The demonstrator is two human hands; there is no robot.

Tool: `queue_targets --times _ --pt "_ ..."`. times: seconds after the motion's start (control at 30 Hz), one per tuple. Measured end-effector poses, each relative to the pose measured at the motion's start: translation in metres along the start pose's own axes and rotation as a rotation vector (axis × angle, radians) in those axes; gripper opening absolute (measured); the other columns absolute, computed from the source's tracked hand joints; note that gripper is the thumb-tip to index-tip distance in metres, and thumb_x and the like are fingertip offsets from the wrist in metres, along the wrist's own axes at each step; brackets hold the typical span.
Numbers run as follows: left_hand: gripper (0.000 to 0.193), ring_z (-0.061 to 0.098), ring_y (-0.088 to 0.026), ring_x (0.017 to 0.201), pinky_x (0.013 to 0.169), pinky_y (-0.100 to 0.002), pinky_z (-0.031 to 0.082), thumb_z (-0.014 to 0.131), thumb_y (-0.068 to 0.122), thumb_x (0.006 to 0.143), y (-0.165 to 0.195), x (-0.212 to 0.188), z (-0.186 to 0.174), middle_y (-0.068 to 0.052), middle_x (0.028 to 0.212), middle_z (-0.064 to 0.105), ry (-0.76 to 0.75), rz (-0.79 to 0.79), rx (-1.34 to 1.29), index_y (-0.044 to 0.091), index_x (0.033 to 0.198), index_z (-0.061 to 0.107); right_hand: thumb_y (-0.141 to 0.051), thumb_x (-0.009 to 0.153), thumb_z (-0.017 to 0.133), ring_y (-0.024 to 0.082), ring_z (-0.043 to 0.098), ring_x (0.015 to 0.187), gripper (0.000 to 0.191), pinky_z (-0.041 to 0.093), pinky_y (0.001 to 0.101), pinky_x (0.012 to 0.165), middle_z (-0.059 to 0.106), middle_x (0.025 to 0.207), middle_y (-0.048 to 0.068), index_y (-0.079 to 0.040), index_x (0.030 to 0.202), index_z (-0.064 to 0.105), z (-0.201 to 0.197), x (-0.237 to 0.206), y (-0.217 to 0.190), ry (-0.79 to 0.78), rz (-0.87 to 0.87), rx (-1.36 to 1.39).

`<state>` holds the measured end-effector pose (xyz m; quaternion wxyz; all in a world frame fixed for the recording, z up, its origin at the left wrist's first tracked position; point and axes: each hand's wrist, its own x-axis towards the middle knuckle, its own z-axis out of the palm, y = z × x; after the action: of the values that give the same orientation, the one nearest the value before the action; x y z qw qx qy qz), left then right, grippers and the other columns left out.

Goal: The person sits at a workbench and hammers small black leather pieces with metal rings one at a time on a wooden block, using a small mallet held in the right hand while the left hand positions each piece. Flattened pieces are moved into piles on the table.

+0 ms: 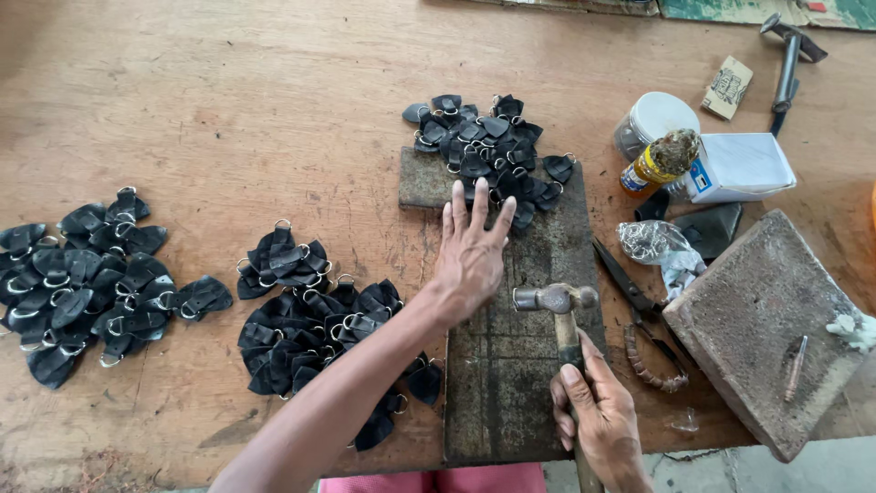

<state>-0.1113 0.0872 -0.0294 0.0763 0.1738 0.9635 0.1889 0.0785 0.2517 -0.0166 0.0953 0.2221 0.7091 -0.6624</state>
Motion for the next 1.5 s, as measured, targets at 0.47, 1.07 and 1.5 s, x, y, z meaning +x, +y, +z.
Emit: queue_targets --times 0.47,1.07,1.5 --pt "0.025 0.06 -0.032 0.109 0.095 -0.042 0.053 0.045 -0.003 0.095 -0.005 -0.053 -0.059 -0.024 0.123 0.057 -0.016 0.155 -0.194 -0.008 0.116 0.057 -0.017 0.096 0.052 0.009 0.047 0.046 0.067 0.043 0.0246 0.035 0.055 0.071 0.005 -0.022 0.16 0.033 -0.004 0.001 0.007 -0.033 -0.052 0.087" --pt "0.027 0.069 -0.028 0.086 0.079 -0.042 0.055 0.063 0.002 0.091 -0.024 -0.18 -0.068 -0.014 0.094 0.067 -0.009 0.099 -0.498 0.0 0.118 0.06 -0.018 0.098 0.05 0.01 0.051 0.046 0.064 0.046 0.0257 0.034 0.056 0.07 0.005 -0.02 0.16 0.034 -0.002 -0.003 0.007 -0.047 -0.158 -0.011" --pt "0.031 0.067 -0.036 0.1 0.087 -0.041 0.055 0.07 -0.008 0.079 -0.002 -0.181 -0.004 -0.014 0.105 0.073 0.352 0.214 -0.597 -0.001 0.109 0.071 -0.021 0.098 0.051 0.009 0.05 0.047 0.063 0.046 0.0255 0.036 0.055 0.071 0.003 -0.02 0.159 0.035 -0.001 -0.007 0.004 -0.058 -0.146 -0.01"
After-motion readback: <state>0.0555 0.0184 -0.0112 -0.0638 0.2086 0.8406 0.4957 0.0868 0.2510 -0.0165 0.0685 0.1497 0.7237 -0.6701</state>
